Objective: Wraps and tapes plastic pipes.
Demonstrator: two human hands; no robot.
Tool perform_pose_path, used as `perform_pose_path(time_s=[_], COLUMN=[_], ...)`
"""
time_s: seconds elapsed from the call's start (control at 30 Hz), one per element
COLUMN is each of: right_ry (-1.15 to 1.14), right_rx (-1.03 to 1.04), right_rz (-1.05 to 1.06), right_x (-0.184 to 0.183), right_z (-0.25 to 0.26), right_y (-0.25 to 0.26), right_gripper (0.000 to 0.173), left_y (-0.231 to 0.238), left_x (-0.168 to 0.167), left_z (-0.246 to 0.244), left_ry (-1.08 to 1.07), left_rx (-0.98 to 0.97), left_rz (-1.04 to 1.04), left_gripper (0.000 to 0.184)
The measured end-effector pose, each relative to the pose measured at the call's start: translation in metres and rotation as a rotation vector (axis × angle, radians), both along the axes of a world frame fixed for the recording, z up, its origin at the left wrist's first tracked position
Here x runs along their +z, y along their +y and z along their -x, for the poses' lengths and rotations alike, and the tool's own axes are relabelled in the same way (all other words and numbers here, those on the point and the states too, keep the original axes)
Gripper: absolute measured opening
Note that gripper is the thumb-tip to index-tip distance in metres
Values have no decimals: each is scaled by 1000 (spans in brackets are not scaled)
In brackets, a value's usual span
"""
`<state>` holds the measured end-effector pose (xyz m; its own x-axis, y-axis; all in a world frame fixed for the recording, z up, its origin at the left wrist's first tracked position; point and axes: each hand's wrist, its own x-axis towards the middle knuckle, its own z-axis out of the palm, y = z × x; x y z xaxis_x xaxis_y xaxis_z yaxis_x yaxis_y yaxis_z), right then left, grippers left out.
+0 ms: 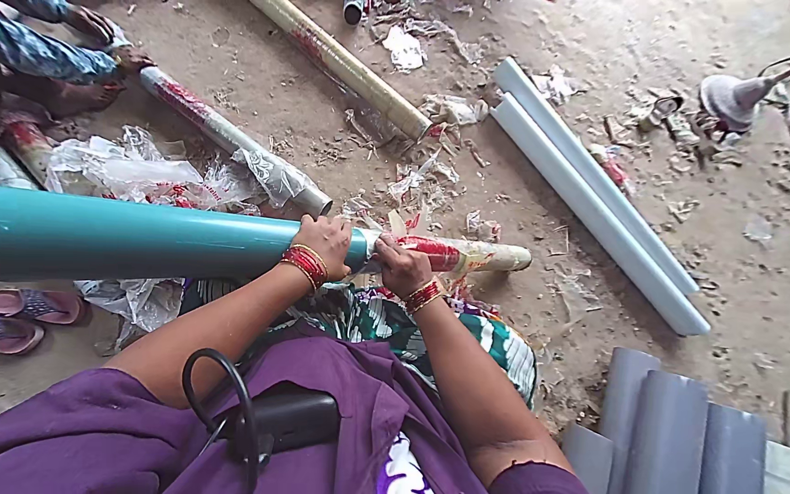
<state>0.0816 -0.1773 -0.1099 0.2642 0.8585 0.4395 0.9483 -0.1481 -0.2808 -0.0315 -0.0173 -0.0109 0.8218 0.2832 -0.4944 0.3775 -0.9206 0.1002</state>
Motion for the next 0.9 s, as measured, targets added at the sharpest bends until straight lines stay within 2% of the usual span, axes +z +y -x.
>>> perform_pose_path(time_s=[0.17, 0.47, 0.57, 0.63, 0.73, 0.9], right_ry=[-166, -267, -212, -49, 172, 128], right_rx=[-18, -60, -176, -187, -94, -35], right_rz=[104, 57, 33, 70, 119, 101], right_x=[-2, -13, -11, -2, 13, 9], right_z=[10, 9, 1, -2, -6, -8], right_y=[0, 2, 6, 4, 1, 2], right_gripper=[39, 34, 21, 27, 34, 28], left_y=[1, 3, 0, -1, 0, -3], left_x=[0, 1, -2, -1, 1, -2], left_z=[-1, -3, -1, 1, -2, 1], left_ry=[14, 29, 0, 3, 16, -17], left_rx=[-5, 0, -2, -7, 4, -22], left_rz=[-6, 2, -5, -10, -4, -25], left_gripper=[82, 81, 82, 83, 82, 82])
